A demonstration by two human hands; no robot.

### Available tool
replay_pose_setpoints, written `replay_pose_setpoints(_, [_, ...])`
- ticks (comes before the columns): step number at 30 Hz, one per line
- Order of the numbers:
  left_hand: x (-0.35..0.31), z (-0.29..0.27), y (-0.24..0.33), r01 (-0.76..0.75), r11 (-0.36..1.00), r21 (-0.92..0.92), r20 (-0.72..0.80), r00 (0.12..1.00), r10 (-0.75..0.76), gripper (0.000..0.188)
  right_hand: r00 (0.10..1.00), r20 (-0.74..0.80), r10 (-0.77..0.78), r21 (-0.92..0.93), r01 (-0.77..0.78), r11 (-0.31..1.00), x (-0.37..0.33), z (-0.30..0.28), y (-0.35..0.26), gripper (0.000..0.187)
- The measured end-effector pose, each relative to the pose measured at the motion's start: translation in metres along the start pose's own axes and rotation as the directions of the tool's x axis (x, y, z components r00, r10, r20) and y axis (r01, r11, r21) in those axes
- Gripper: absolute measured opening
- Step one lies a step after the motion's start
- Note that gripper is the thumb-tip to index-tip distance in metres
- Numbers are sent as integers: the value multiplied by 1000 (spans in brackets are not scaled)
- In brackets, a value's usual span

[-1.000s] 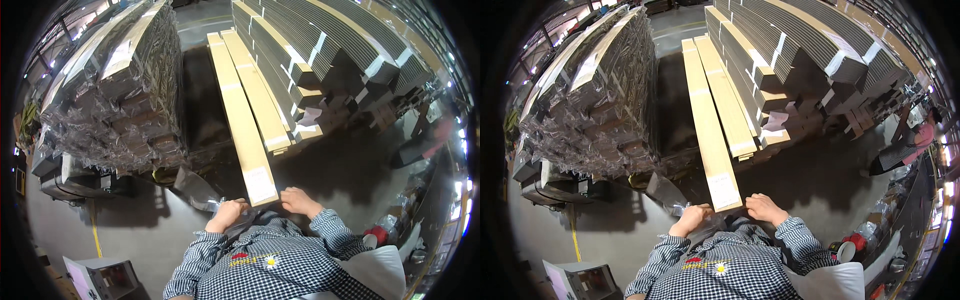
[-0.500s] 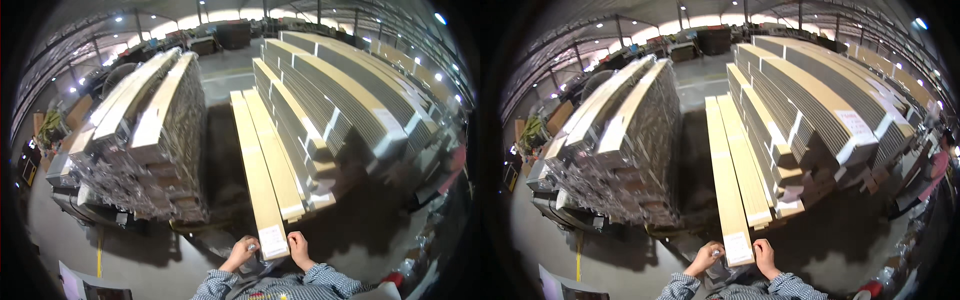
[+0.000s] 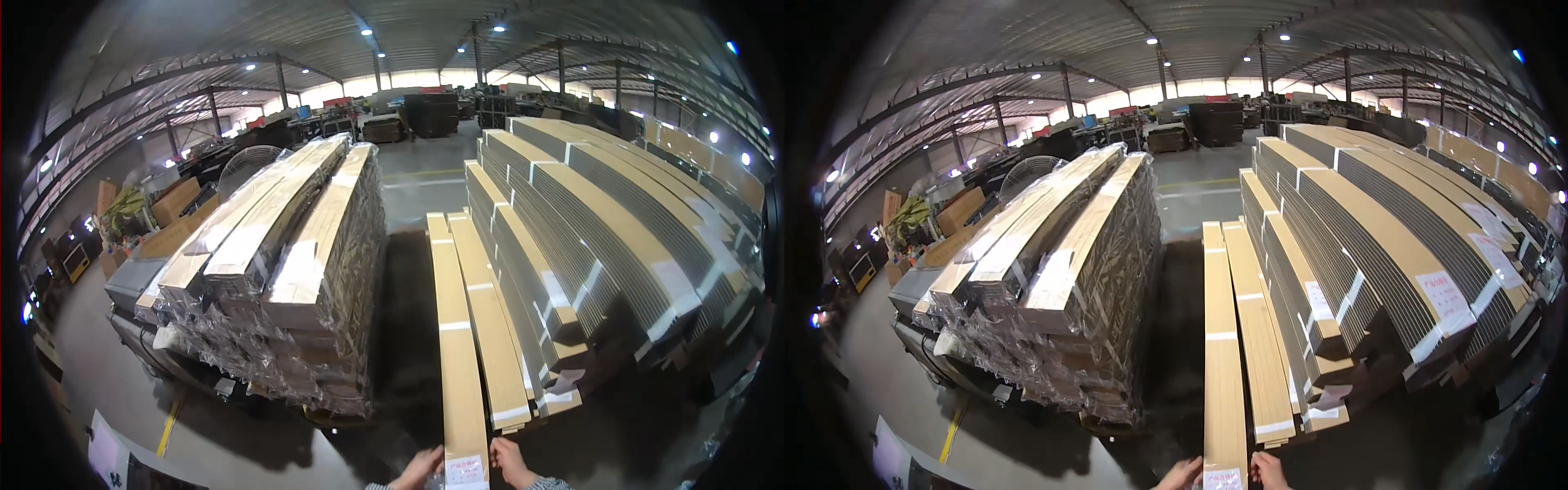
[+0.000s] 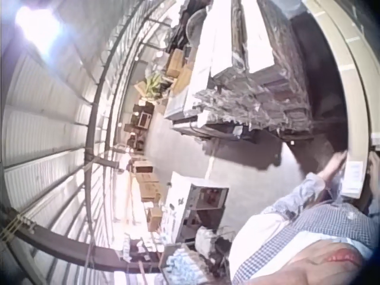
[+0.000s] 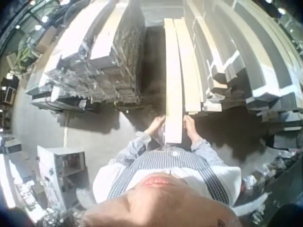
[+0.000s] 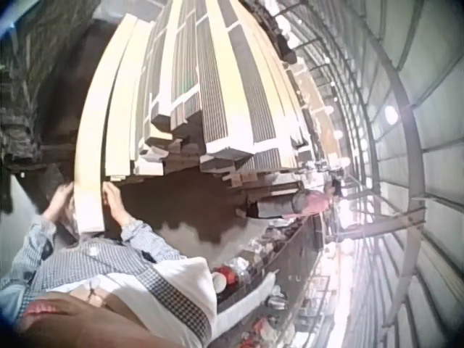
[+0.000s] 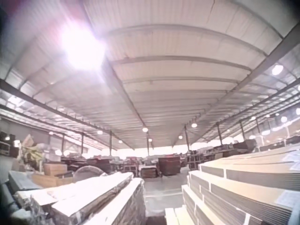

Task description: Picking up long wooden or composite boards and placing them into long plastic protective bags in a warehouse setting.

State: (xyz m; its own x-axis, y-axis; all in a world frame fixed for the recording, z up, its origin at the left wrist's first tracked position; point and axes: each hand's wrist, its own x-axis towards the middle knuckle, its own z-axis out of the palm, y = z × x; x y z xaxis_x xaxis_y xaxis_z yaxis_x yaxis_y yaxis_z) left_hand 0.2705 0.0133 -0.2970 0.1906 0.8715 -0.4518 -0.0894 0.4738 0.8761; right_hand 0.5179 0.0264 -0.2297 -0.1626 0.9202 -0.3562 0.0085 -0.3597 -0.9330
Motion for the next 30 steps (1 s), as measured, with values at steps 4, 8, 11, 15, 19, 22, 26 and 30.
replay_pose_setpoints(4, [-33, 72, 12, -345, 751, 563, -365, 711, 601, 30, 851, -387, -355, -367, 211, 906, 13, 14, 79, 32])
replay_pose_setpoints(8, [7, 47, -103, -32, 605, 796, -267, 878, 397, 24, 921, -345, -183, -518, -24, 855, 43, 1, 152, 22])
replay_pose_setpoints(11, [-6, 44, -98, -32, 621, 783, -271, 881, 387, 23, 847, -514, 134, 9, -151, 988, 82, -18, 223, 16])
replay_pose_setpoints(15, [-17, 27, -104, -63, 593, 803, -225, 889, 399, 25, 915, -403, -2, -107, -44, 993, 51, -5, 146, 18])
replay_pose_setpoints(19, [-63, 38, 0, -41, 766, 642, -299, 906, 299, 34, 968, -197, -158, -39, 153, 987, 5, 27, 6, 19])
replay_pose_setpoints(22, [-80, 38, 35, -451, 740, 500, -270, 730, 628, 41, 914, -144, -380, -90, 370, 924, -36, 37, -36, 21])
replay_pose_setpoints(26, [-131, 46, 90, -620, 714, 326, -251, 671, 698, 44, 850, -142, -508, -160, 486, 859, -68, 53, -52, 23])
replay_pose_setpoints(30, [-154, 40, 38, -619, 642, 452, -253, 602, 758, 47, 803, -149, -577, -279, 526, 804, -101, 65, -25, 24])
